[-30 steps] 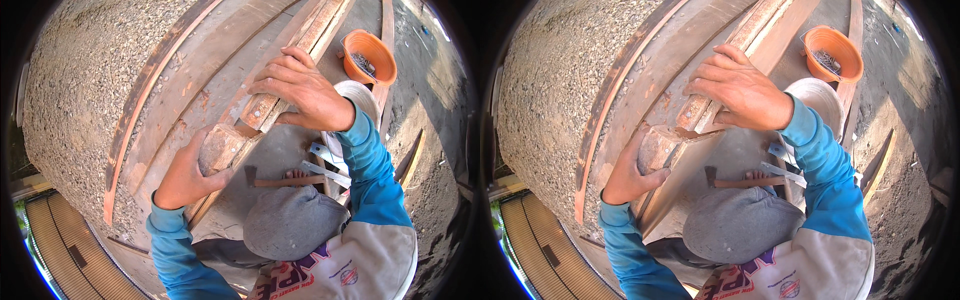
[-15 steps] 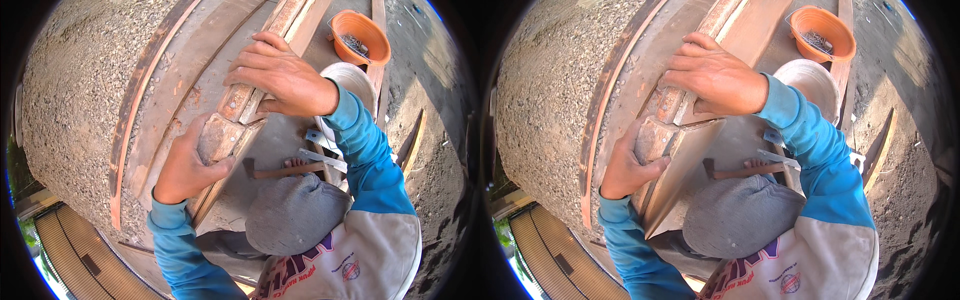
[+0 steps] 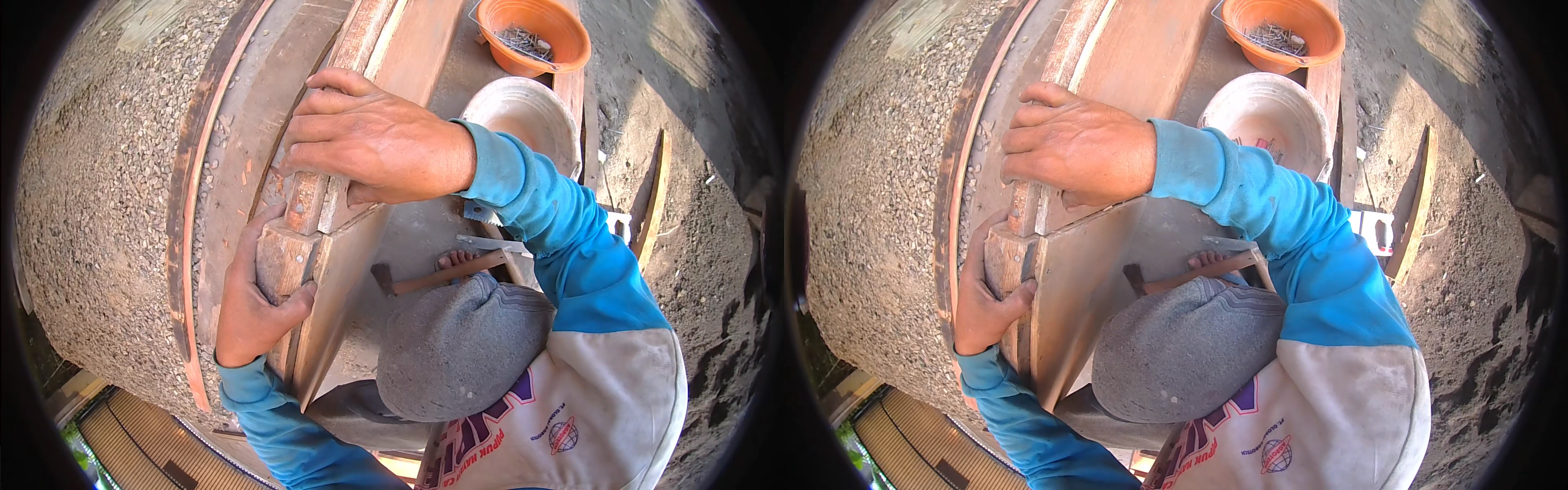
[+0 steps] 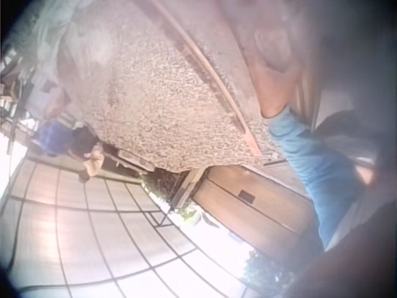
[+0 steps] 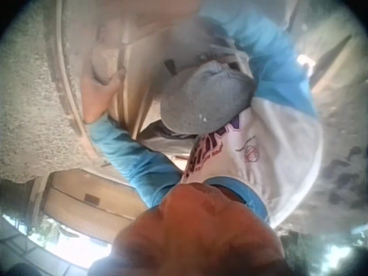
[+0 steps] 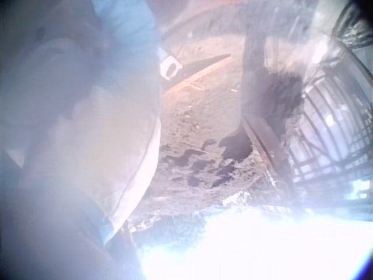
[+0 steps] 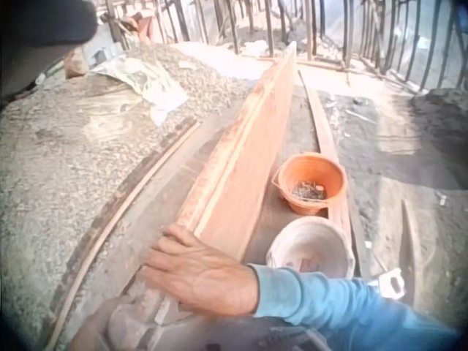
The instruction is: The person joins wooden pieces together by hammering them with the head of an axe and then uses a hand saw to cut a section of a wooden board while working on the ground.
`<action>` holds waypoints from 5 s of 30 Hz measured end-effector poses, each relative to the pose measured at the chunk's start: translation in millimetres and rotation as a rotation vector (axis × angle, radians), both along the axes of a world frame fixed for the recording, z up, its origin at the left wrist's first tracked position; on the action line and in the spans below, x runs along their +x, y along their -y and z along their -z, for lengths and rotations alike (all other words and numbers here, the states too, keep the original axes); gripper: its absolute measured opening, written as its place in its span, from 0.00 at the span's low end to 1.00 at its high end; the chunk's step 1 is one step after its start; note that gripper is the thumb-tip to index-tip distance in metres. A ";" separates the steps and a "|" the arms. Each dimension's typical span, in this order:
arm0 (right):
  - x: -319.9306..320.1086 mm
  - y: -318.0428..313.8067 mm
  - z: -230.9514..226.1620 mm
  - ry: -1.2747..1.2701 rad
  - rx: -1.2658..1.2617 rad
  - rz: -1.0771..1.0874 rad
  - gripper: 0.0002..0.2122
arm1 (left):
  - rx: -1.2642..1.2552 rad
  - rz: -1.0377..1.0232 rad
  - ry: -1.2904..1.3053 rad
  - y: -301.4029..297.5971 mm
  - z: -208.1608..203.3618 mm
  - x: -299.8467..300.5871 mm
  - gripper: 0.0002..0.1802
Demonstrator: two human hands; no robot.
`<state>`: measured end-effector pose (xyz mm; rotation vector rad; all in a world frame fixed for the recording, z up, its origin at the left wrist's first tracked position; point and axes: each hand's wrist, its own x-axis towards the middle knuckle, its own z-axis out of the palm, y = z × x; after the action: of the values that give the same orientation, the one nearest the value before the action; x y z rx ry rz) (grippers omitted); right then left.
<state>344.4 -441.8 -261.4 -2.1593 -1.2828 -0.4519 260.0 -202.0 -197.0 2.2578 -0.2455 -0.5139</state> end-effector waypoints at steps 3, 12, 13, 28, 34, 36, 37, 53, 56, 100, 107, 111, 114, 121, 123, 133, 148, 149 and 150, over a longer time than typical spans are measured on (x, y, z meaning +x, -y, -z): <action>-1.0 -0.8 2.1 -0.044 -0.022 -0.018 0.36 | -0.001 -0.006 -0.022 0.3 1.2 0.0 0.44; -0.4 1.4 1.4 -0.051 0.000 -0.029 0.37 | 0.001 0.013 0.017 3.9 -0.1 0.1 0.44; 0.0 1.2 0.8 -0.050 -0.005 -0.028 0.37 | 0.007 0.014 0.022 4.8 -1.9 0.1 0.43; 1.4 4.1 4.0 -0.017 0.009 -0.048 0.36 | 0.061 0.020 0.058 -0.4 -3.1 -2.8 0.44; 2.1 3.7 4.2 0.001 0.006 -0.047 0.35 | 0.078 0.004 0.060 4.4 -7.1 -9.4 0.44; 1.6 3.8 4.5 0.001 0.007 -0.049 0.35 | 0.076 -0.002 0.068 1.6 -7.6 -10.3 0.44; 1.1 4.3 5.0 0.001 0.007 -0.045 0.35 | 0.072 -0.010 0.064 -0.3 -7.1 -10.4 0.44; 1.7 -2.0 15.1 0.117 0.063 0.012 0.29 | 0.139 -0.013 0.098 2.5 -0.6 -3.5 0.42; 10.5 -4.2 14.6 0.025 0.203 -0.140 0.16 | 0.120 0.021 0.149 0.5 1.6 -3.1 0.42; -1.9 -8.2 15.1 0.104 -0.003 0.086 0.34 | 0.279 -0.138 0.238 36.7 5.6 1.5 0.30; 1.3 -9.4 22.0 0.131 0.037 0.093 0.34 | 0.282 -0.103 0.286 34.7 9.2 2.5 0.35; -1.1 -5.3 17.1 0.107 0.070 0.052 0.31 | 0.280 -0.115 0.273 34.4 7.5 1.1 0.36; -1.3 -3.9 16.0 0.094 0.035 0.051 0.32 | 0.235 -0.114 0.326 34.3 11.7 0.9 0.35; -2.9 -0.9 14.8 0.077 0.031 0.042 0.32 | 0.196 -0.177 0.199 37.7 -6.6 -11.3 0.32; -3.3 -0.4 11.5 0.048 0.017 0.032 0.34 | 0.207 -0.146 0.262 25.3 -11.0 -15.3 0.33; 0.8 -1.7 2.8 0.052 -0.007 0.006 0.32 | 0.072 -0.413 0.183 -96.3 -38.9 17.7 0.36; -10.6 -14.1 -20.8 -0.098 -0.198 0.103 0.35 | 0.466 -0.585 0.470 -205.4 29.4 83.6 0.47; -11.6 -15.0 -22.2 -0.102 -0.209 0.107 0.35 | 0.496 -0.592 0.481 -211.1 31.2 84.8 0.49; -12.0 -15.2 -23.0 -0.106 -0.218 0.110 0.35 | 0.528 -0.600 0.492 -214.8 32.2 85.4 0.51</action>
<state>332.3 -426.7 -238.3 -2.4094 -1.2065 -0.2464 345.4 12.8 -229.2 2.7715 0.3678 0.3429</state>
